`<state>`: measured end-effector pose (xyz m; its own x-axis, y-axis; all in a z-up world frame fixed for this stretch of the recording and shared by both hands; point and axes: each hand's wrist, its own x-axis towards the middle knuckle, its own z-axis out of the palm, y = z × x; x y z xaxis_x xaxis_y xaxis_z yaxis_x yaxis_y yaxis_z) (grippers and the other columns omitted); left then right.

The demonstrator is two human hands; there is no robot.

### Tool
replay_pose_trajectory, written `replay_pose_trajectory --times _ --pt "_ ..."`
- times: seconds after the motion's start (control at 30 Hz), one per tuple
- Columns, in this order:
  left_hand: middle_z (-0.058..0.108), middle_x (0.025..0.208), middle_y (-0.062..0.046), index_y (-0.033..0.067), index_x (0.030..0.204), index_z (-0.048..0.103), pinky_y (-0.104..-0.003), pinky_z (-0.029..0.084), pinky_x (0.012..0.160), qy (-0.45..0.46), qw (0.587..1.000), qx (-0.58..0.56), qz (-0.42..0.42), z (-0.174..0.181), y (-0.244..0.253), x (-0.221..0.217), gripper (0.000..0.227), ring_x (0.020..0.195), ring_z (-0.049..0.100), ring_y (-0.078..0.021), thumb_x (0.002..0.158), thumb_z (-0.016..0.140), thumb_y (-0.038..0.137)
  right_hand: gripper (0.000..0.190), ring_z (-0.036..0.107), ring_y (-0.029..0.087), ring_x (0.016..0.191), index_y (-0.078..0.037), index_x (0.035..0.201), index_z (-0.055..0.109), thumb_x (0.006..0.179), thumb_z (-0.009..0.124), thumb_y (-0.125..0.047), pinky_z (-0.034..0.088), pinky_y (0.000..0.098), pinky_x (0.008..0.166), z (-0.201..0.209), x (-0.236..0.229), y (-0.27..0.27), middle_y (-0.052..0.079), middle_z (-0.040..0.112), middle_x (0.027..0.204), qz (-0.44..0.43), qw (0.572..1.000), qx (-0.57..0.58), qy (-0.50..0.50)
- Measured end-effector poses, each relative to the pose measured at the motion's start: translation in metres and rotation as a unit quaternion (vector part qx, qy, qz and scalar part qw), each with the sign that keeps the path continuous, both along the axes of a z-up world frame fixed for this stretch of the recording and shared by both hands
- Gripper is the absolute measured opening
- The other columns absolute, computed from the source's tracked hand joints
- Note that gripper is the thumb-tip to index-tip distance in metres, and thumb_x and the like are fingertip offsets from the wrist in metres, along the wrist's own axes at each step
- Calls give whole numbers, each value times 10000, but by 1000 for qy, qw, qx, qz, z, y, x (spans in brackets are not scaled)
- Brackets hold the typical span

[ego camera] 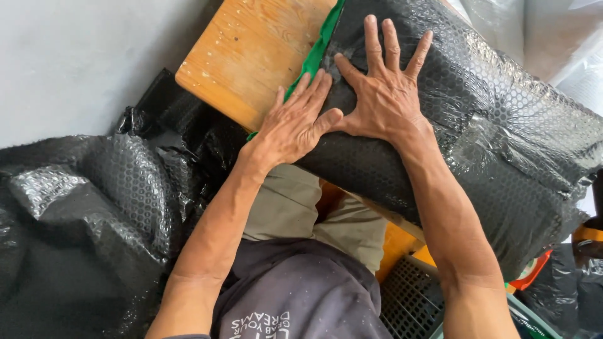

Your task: The person seals a black bubble mailer on a wooden table using a tape dispenser. They apply clear packing tape to the top and side seams, press the tape down, and smooth the package surface. The tape dispenser and roll are visible on the table.

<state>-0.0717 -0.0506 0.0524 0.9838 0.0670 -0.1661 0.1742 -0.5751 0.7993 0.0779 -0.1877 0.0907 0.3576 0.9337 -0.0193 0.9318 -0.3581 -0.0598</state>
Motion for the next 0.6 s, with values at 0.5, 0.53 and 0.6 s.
replay_pose_trajectory --times 0.5,0.53,0.6 --pt "-77 1747 -41 264 1637 -59 -647 -153 1284 -143 988 -58 -13 16 -4 52 886 1623 -153 -339 942 73 797 1180 -159 361 1617 -100 1704 -11 1078 825 -648 -167 659 1262 15 11 -29 160 -147 1727 -52 995 36 75" --pt "-109 1730 -58 217 1638 -55 -639 -142 1257 -94 995 -32 -8 17 -6 55 952 1609 -149 -314 893 57 800 1103 -148 368 1607 -132 1701 -11 1088 634 -783 -151 700 1278 33 2 -41 155 -132 1717 -83 997 -3 4" --pt "-140 1713 -76 171 1639 -50 -630 -131 1230 -44 999 -5 -11 15 -11 58 1019 1596 -147 -288 844 42 803 1065 -137 375 1598 -164 1698 -11 1097 442 -917 -135 740 1294 54 -10 -69 151 -117 1707 -123 989 -44 -66"
